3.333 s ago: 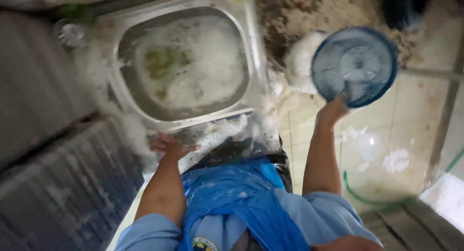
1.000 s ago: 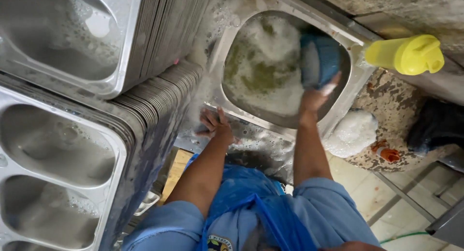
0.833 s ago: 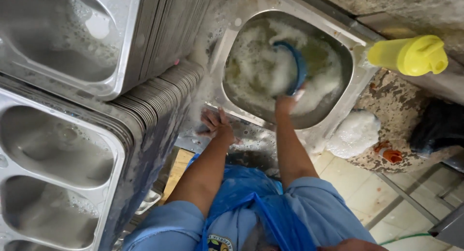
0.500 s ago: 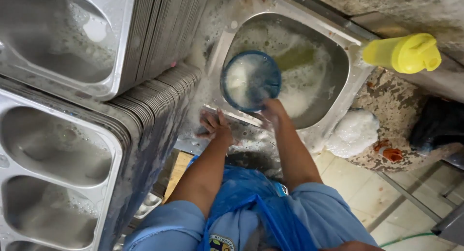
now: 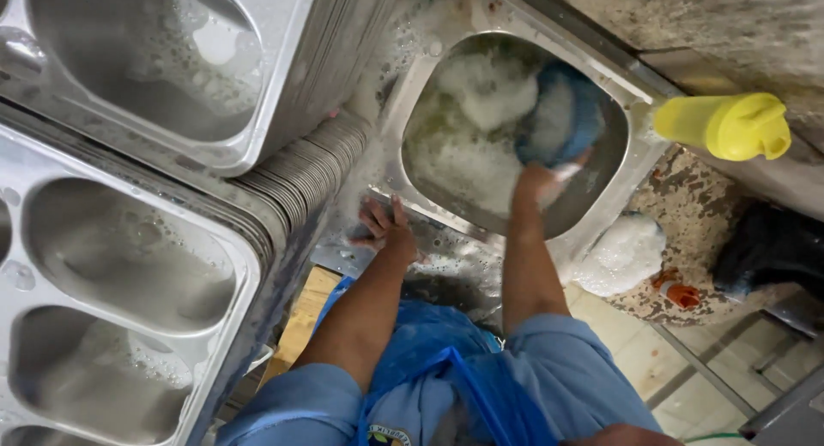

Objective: Scrubbing, rinsing, and stacking metal food trays in a commercial kitchen sink area.

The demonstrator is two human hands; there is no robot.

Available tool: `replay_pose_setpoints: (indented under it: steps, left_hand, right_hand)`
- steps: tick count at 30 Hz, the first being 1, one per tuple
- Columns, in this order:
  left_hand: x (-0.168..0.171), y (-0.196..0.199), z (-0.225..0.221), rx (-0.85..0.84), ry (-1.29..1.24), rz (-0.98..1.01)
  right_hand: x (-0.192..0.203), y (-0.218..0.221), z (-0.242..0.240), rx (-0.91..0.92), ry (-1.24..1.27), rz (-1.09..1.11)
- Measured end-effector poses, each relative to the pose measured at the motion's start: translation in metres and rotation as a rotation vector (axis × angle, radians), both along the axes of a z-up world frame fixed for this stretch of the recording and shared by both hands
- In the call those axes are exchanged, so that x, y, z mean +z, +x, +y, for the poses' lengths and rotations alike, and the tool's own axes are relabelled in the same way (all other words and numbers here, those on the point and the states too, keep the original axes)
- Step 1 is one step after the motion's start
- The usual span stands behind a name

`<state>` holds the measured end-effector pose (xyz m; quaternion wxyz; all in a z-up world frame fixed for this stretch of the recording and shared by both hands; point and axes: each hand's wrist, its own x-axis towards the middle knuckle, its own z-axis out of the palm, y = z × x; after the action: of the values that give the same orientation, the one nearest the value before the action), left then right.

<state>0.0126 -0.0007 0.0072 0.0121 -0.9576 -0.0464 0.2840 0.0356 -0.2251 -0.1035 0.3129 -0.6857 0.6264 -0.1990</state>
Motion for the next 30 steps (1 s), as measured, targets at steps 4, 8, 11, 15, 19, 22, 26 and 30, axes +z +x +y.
replay_pose_setpoints:
  steps: [4, 8, 11, 15, 19, 22, 26, 30]
  left_hand:
    - [0.002, 0.01, -0.002, 0.064, 0.029, 0.321]
    - [-0.006, -0.003, 0.004, -0.018, 0.017, 0.197]
    - [0.037, 0.034, -0.011, 0.002, 0.118, 0.589]
    - [-0.006, -0.003, 0.004, -0.147, -0.003, -0.212]
    - [0.036, 0.037, -0.009, -0.023, 0.151, 0.651]
    - [0.047, 0.046, -0.01, -0.002, 0.123, 0.713]
    - [0.059, 0.045, -0.014, 0.055, 0.063, 0.622]
    - [0.042, 0.035, -0.011, 0.06, 0.043, 0.563]
  right_hand:
    - [-0.161, -0.029, 0.002, 0.746, 0.149, 1.306]
    - [-0.046, -0.014, 0.053, 0.61, 0.597, 0.936]
    - [0.081, 0.019, 0.068, 0.467, 0.963, 0.427]
    - [0.013, -0.034, 0.047, -0.07, 1.198, -0.093]
    - [0.1, -0.032, 0.002, -0.019, 1.015, -0.115]
    - [0.084, -0.044, -0.042, 0.037, 0.74, -0.091]
    - [0.05, -0.041, -0.053, 0.124, 0.249, -0.065]
    - [0.001, -0.036, -0.023, 0.183, -0.074, -0.048]
